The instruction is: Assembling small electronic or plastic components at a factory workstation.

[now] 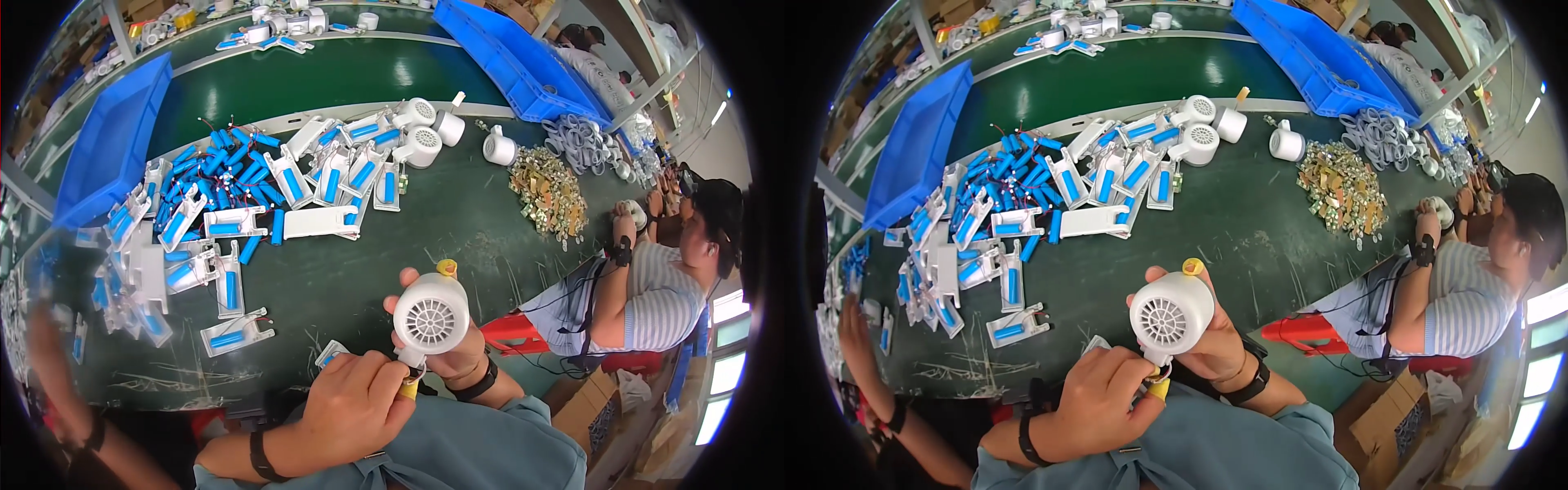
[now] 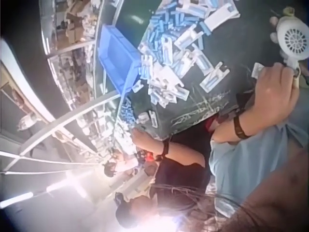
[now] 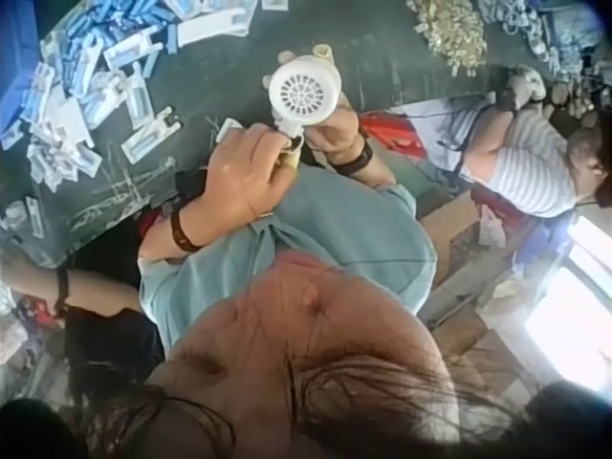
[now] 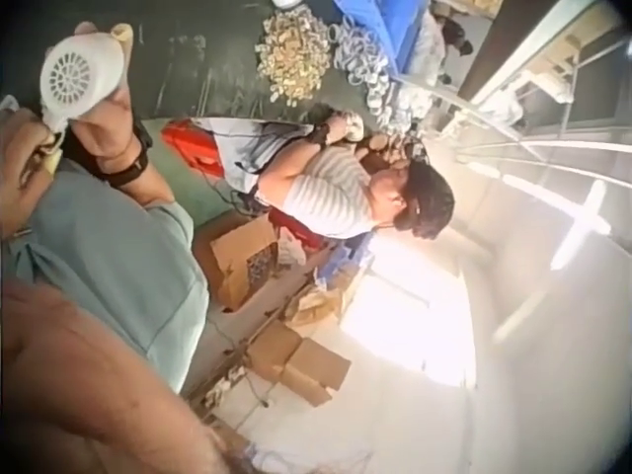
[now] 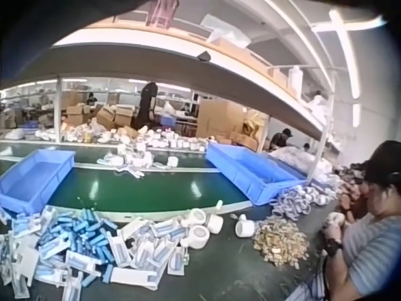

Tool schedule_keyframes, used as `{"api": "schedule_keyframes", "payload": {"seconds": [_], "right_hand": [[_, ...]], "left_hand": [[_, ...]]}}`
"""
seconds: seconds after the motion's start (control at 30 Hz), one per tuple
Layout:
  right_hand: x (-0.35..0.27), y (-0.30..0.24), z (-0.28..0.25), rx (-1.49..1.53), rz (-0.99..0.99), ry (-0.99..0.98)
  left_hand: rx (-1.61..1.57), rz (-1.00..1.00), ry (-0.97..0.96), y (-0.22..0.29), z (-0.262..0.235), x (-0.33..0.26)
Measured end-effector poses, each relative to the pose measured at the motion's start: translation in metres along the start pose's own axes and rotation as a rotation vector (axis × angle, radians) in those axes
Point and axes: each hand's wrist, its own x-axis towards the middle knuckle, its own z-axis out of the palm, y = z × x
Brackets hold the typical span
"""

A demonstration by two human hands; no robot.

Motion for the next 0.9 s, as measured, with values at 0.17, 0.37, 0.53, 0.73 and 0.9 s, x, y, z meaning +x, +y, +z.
{"api": "schedule_keyframes", "payload": {"seconds": [0.17,0.37,0.53,0.73,0.9], "right_hand": [[0.002,0.006,0.003,-0.106,-0.050,0.019],[0.010,0.016,0.016,-0.516,-0.062,0.289],[0.012,0.018,0.017,-0.624,-0.031,0.289],[0.015,0.022,0.012,-0.891,-0.083,0.267],[0.015,0.023,0.010,-1.041,-0.093,0.278]], "left_hand": [[0.030,-0.045,-0.047,-0.009,-0.003,-0.004],[-0.107,-0.247,-0.108,-0.033,-0.005,-0.015],[-0.322,-0.368,-0.252,-0.046,-0.013,-0.015],[-0.524,-0.506,-0.192,-0.058,-0.012,-0.025],[-0.565,-0.615,-0.182,-0.051,-0.013,-0.022]]}}
